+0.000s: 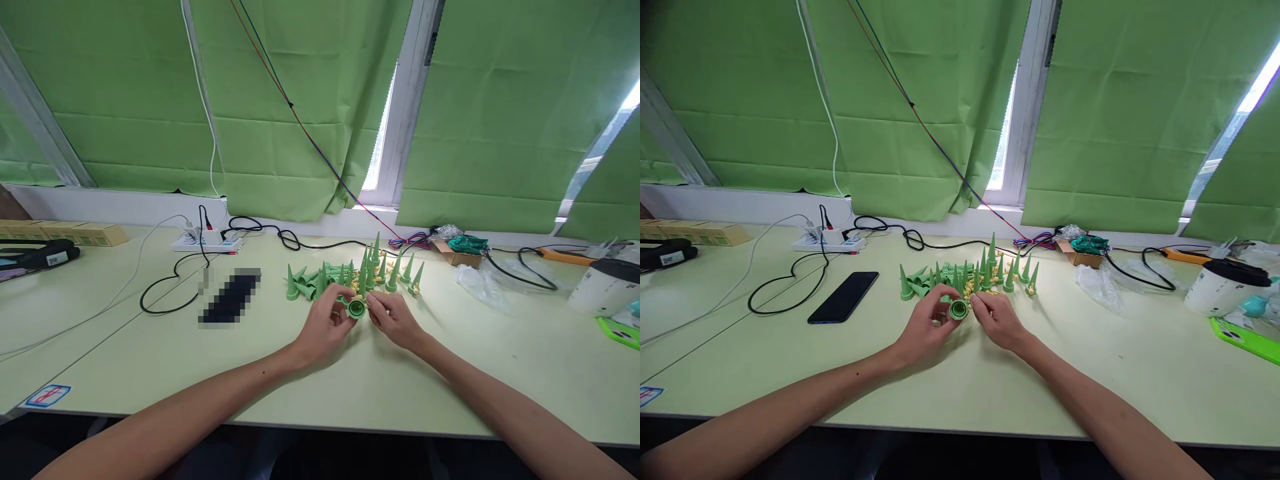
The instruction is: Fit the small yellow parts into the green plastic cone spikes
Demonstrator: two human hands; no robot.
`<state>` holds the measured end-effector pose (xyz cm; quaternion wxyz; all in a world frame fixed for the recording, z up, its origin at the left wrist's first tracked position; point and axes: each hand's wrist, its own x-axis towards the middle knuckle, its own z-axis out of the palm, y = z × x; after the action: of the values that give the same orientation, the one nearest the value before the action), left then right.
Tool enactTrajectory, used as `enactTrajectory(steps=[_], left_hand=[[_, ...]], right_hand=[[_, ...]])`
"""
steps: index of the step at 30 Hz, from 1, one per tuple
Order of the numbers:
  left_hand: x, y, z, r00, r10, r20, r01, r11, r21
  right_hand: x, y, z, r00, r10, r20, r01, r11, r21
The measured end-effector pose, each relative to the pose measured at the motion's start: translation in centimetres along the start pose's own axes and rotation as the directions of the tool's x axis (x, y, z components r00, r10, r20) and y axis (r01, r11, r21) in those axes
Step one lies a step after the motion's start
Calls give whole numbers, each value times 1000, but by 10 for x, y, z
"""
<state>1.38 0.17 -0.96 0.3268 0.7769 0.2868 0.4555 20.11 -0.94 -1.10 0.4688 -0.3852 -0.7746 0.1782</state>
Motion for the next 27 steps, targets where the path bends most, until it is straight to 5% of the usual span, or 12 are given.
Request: enactTrajectory(steps=[4,10,17,27], left_hand=[[0,0,0,994,-104,-26,102,993,-63],[2,0,2,966,-243,87,257,937,-235],[4,0,-2,930,-278,241,355,852,-385],[4,-1,-5,933,-258,250,342,851,-399]], right_hand=[[-2,-3,0,998,-29,-52,29,1000,-10],[-3,-3,-1,992,-64,-107,57,996,-64],[-1,-1,-1,986,-146,-75,138,984,-112],[-1,3,0,996,-94,0,93,987,-135]])
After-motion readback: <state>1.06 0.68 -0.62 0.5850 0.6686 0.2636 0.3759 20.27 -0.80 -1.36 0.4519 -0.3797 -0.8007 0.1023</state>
